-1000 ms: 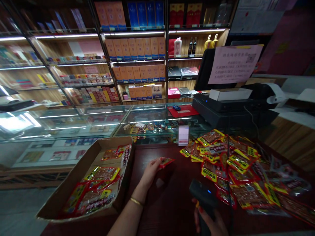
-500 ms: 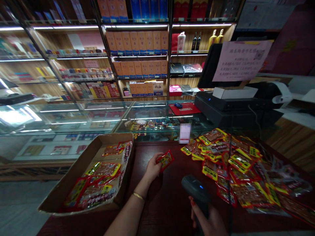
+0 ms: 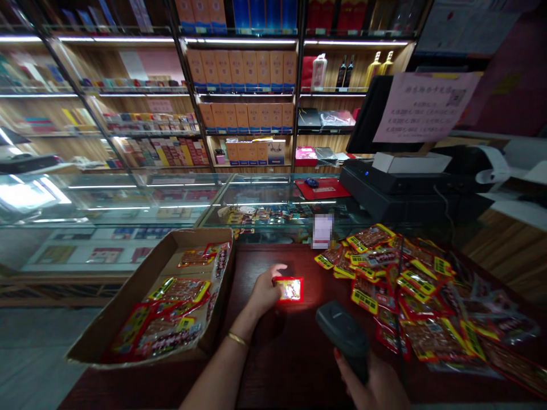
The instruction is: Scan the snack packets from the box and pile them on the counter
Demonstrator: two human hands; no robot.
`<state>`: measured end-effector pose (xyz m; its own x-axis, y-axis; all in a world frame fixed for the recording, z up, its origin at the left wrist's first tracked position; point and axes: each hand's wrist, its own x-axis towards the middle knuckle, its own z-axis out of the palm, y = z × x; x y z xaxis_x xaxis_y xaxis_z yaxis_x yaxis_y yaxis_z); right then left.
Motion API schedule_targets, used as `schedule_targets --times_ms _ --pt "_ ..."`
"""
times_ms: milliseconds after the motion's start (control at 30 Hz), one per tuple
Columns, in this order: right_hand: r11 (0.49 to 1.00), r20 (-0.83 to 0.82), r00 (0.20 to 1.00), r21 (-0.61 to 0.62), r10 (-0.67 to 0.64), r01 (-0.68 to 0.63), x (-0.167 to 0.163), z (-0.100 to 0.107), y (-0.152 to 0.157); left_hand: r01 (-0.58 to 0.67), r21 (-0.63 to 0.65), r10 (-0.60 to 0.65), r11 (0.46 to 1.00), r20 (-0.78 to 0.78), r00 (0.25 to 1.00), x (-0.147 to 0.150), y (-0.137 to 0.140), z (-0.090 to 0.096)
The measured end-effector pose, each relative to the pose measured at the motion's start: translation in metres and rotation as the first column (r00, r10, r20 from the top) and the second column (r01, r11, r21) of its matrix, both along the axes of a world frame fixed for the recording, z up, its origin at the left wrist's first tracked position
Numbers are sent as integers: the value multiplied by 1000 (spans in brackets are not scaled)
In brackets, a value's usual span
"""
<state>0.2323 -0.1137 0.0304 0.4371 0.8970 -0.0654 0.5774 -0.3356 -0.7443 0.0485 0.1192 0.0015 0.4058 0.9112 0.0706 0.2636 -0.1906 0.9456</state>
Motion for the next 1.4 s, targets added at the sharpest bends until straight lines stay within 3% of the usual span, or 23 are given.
schedule_targets --times_ms 167,300,467,633,967,1200,1400 --pt "994 -11 996 -63 88 -89 6 5 -1 -13 -17 13 1000 -7 1000 2 -1 -1" --pt "994 -30 997 -75 74 -76 8 6 0 -19 -19 18 1000 -11 1000 2 -1 0" --pt "977 -58 992 -178 110 -118 5 4 1 -35 5 35 999 -21 999 2 -1 0" --pt "988 -69 996 -138 58 -67 3 5 5 2 -20 -2 1000 -19 1000 3 -2 -1" --pt "983 -4 992 -130 127 -126 -4 10 21 40 45 -39 998 -8 999 4 -5 5" --pt "973 43 988 -185 150 -140 -8 16 29 110 75 -111 991 10 994 5 -11 8" --pt "968 85 984 -210 159 -138 -9 16 34 146 16 -146 989 64 987 8 -15 5"
